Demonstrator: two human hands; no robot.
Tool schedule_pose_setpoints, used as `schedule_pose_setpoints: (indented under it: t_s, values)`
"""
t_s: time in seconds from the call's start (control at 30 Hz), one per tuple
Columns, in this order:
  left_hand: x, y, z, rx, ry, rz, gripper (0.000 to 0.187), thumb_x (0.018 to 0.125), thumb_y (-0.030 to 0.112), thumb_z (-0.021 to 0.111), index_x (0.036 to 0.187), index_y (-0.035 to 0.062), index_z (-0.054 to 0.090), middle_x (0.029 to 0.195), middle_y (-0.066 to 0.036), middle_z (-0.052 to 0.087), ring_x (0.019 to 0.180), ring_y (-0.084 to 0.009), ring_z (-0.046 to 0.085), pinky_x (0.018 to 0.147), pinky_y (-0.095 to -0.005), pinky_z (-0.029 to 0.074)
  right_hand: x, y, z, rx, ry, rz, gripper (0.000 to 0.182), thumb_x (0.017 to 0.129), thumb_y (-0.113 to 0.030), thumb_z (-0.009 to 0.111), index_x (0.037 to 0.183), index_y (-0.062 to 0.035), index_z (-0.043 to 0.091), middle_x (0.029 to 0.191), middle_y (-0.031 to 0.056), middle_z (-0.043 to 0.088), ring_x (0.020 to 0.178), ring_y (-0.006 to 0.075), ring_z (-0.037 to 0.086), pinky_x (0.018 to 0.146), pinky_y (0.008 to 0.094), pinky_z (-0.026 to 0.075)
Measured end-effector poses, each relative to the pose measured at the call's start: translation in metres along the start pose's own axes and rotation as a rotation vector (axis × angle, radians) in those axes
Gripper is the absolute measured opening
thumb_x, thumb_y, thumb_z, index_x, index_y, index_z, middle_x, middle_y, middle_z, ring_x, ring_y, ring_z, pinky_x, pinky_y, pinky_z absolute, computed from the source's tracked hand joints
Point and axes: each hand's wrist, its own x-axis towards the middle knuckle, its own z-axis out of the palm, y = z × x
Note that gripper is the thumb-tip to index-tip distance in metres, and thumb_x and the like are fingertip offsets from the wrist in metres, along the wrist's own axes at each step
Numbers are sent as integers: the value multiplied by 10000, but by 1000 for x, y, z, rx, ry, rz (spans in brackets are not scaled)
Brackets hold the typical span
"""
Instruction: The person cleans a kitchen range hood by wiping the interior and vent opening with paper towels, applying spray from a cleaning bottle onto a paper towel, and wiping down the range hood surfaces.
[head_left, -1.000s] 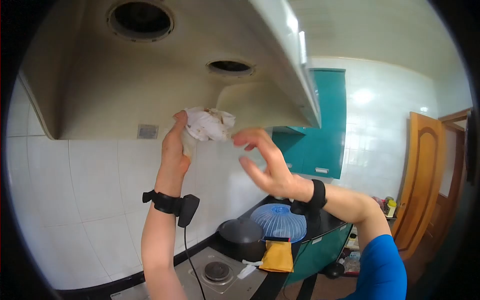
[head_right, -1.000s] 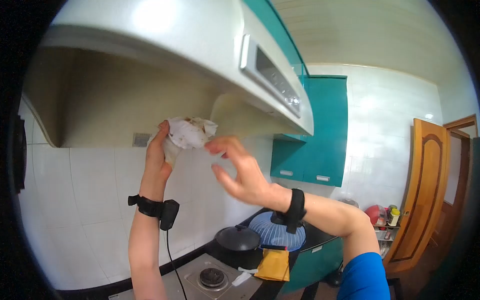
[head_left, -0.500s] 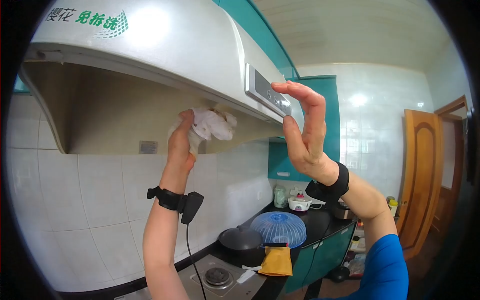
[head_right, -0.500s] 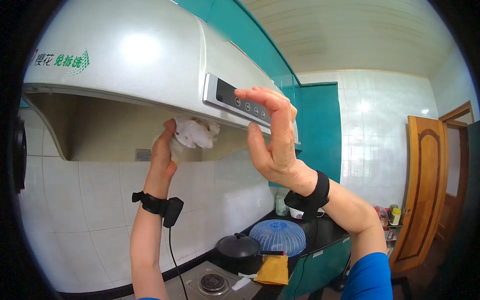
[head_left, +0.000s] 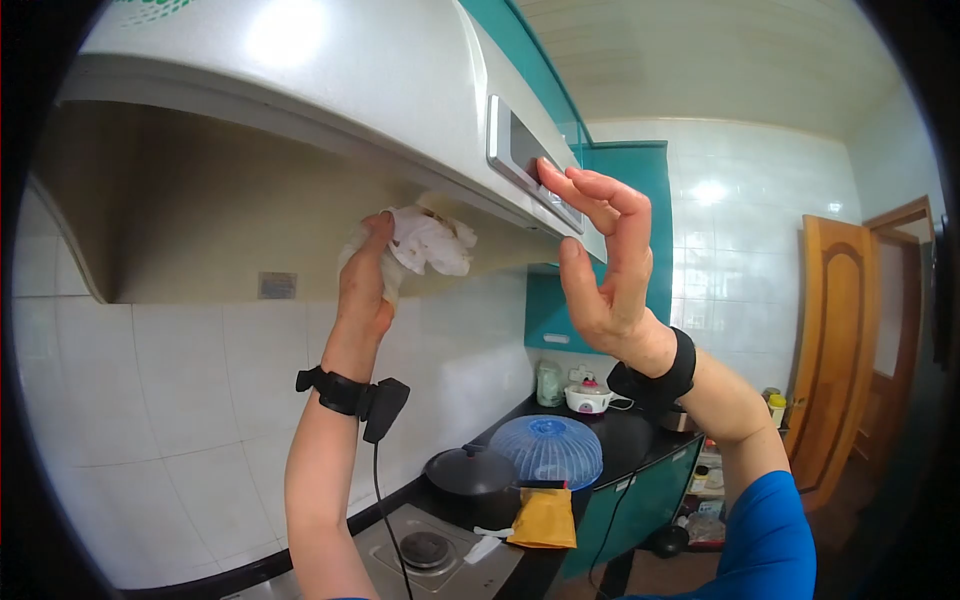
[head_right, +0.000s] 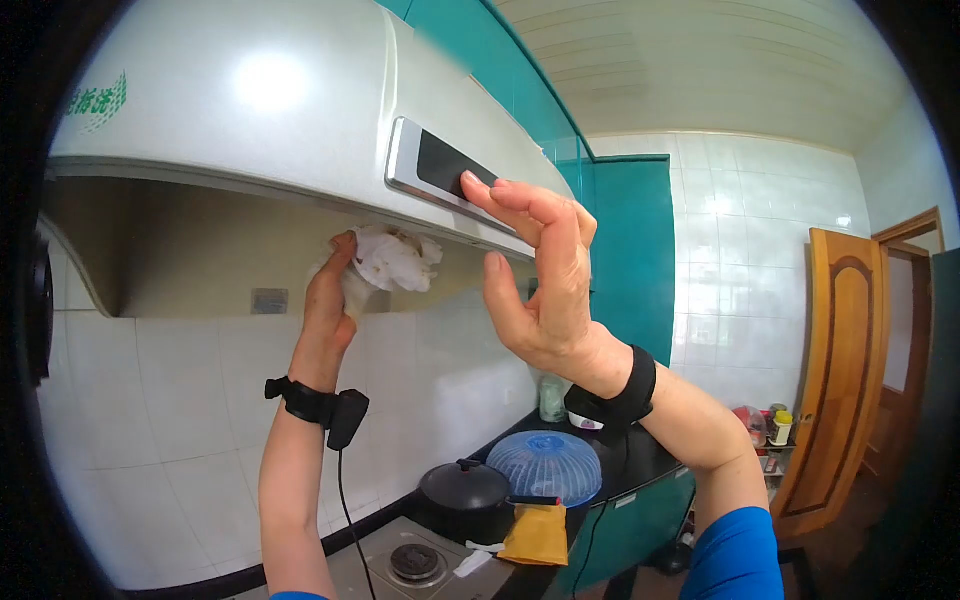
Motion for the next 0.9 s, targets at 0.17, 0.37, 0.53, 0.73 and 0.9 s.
schedule_pose_setpoints:
  t_s: [0.17, 0.37, 0.53, 0.73, 0.9]
  values:
    - [-4, 1, 1, -29, -29, 6, 239, 997, 240, 613, 1160, 67, 588, 1108, -51, 625, 1040, -178, 609, 912, -330, 492, 7, -3, -4, -21, -37, -39, 547, 760, 106, 541, 1285, 26, 415, 1313, 160, 644, 1190, 251, 496, 1044, 367, 271]
    - [9, -15, -14, -108, -84, 36, 228, 1015, 257, 588, 1111, 52, 564, 1044, -57, 644, 962, -170, 630, 841, -346, 513, 3, 2, 0, 49, -107, -91, 601, 801, 145, 507, 1337, 80, 243, 1338, 252, 570, 1239, 364, 549, 1045, 435, 339]
    - [11, -17, -19, -81, -70, -1, 215, 1029, 190, 542, 1172, 30, 550, 1112, -86, 639, 1049, -211, 631, 944, -396, 517, 0, 1, -5, 46, -141, -29, 597, 824, 161, 475, 1354, 62, 218, 1385, 258, 487, 1257, 372, 564, 1061, 429, 353]
    - [13, -24, -20, -80, -88, 6, 221, 1033, 206, 535, 1169, 33, 554, 1114, -90, 642, 1045, -215, 633, 942, -402, 511, -15, 4, -13, 95, -118, 88, 559, 819, 144, 471, 1342, 20, 317, 1377, 212, 520, 1293, 295, 521, 1078, 380, 302]
    - [12, -25, -19, -79, -91, 4, 252, 1014, 251, 585, 1147, 40, 548, 1059, -61, 643, 981, -164, 632, 836, -335, 511, -24, 9, -16, 44, -140, 187, 569, 807, 125, 485, 1344, -12, 357, 1361, 162, 568, 1304, 226, 451, 1084, 348, 230]
